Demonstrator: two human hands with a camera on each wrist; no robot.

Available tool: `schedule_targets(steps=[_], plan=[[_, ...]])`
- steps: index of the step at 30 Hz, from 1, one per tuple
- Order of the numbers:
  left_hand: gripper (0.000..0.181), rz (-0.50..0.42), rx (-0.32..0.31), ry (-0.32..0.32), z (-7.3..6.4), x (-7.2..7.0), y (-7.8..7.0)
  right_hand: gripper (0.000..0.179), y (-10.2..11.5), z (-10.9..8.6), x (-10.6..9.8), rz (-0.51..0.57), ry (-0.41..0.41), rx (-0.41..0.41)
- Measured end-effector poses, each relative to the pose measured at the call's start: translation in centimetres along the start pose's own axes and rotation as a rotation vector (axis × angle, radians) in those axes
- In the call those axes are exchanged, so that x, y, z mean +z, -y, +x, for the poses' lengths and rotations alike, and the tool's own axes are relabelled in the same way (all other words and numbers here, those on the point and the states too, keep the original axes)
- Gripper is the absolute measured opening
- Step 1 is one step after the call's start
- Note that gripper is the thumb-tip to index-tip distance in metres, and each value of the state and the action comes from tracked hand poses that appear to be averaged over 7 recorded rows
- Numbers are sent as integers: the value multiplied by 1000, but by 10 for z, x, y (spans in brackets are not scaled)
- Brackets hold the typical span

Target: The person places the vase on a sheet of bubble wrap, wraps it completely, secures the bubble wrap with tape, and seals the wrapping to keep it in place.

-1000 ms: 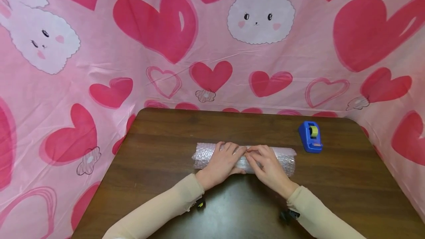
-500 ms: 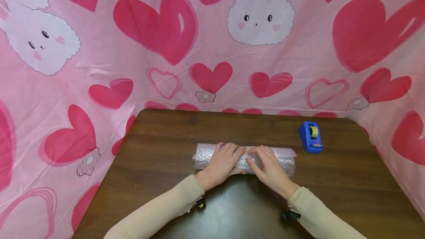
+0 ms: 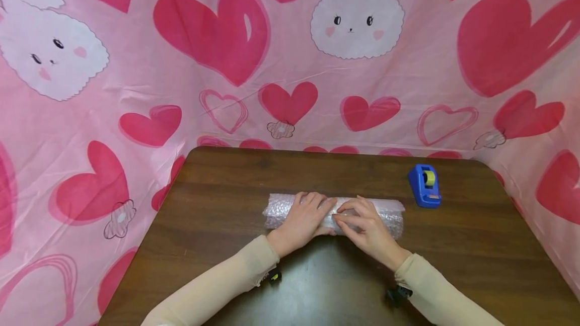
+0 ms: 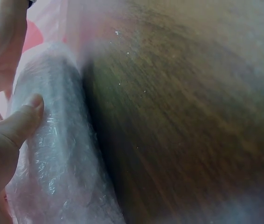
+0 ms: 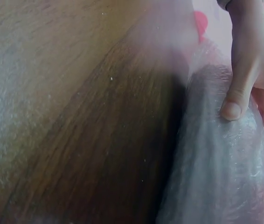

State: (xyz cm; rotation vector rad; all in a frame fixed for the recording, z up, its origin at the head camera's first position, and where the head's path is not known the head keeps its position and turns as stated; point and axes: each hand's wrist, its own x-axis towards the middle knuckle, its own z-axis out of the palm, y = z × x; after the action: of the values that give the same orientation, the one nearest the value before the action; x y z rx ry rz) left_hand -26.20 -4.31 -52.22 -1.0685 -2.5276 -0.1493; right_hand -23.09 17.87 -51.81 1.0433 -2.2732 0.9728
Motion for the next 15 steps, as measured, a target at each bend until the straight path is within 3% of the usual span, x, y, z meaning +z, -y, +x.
schedule_targets(steps=[8,15], plan=[[75,-40,-16,27,2,-3,0,37,-8,3,2,-37,-27,-121],[75,-23,-15,26,2,-3,0,36,-11,1,0,-89,54,-102]])
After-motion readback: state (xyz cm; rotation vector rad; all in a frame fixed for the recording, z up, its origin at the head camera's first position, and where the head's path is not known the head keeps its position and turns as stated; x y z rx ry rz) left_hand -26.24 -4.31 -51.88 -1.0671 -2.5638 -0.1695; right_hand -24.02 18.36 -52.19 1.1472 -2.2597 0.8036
